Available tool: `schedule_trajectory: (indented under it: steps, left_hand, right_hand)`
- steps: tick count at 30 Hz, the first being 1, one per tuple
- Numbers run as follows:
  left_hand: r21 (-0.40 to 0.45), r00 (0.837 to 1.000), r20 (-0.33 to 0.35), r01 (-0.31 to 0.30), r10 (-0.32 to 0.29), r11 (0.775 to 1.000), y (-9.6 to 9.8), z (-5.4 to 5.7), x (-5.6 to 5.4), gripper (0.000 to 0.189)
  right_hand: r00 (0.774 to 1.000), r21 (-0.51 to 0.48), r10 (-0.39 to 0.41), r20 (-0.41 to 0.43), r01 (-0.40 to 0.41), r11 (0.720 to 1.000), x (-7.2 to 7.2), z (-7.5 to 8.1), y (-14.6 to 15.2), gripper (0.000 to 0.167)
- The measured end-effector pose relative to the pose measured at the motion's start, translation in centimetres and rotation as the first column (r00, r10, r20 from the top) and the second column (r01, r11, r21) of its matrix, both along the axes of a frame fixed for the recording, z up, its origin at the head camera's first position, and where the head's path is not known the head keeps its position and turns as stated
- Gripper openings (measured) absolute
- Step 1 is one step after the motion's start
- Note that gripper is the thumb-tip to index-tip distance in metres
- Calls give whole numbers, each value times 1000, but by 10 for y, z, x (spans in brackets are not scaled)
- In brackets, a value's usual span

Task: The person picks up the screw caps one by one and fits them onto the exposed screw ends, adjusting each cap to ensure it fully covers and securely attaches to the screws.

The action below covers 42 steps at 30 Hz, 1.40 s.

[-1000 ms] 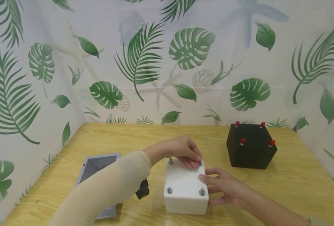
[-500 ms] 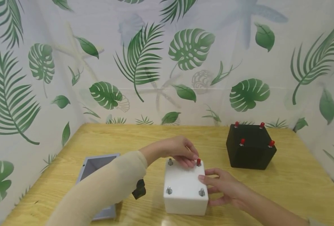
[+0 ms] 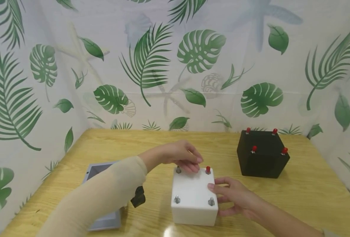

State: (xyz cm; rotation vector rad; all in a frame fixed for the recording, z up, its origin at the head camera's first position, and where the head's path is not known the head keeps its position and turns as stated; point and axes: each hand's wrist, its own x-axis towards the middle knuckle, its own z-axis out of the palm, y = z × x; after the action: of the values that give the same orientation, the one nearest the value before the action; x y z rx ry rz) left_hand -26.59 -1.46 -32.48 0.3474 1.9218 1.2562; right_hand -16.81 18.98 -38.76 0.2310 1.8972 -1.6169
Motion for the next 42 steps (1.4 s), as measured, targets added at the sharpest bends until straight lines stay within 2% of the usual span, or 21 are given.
schedule_trajectory:
  steps: [4, 12, 22, 35, 42]
  left_hand:
    - [21, 1000, 24, -12, 11, 1000, -7, -1, -1, 25]
    - [71, 994, 75, -82, 76, 994, -24, 1, -3, 31]
    - [89, 993, 84, -91, 84, 992, -39, 6, -2, 30]
    - [62, 997, 59, -60, 57, 996, -61, 7, 1, 31]
    - [69, 992, 79, -103, 97, 992, -74, 11, 3, 29]
  right_hand:
    - [1000, 2, 2, 2, -2, 1000, 0, 0, 0, 73]
    - [1000, 9, -1, 3, 1, 1000, -1, 0, -1, 72]
    - [1000, 6, -4, 8, 4, 1000, 0, 0, -1, 73]
    - [1000, 13, -12, 4, 12, 1000, -1, 4, 2, 71]
    - [1000, 0, -14, 4, 14, 1000, 0, 2, -1, 67]
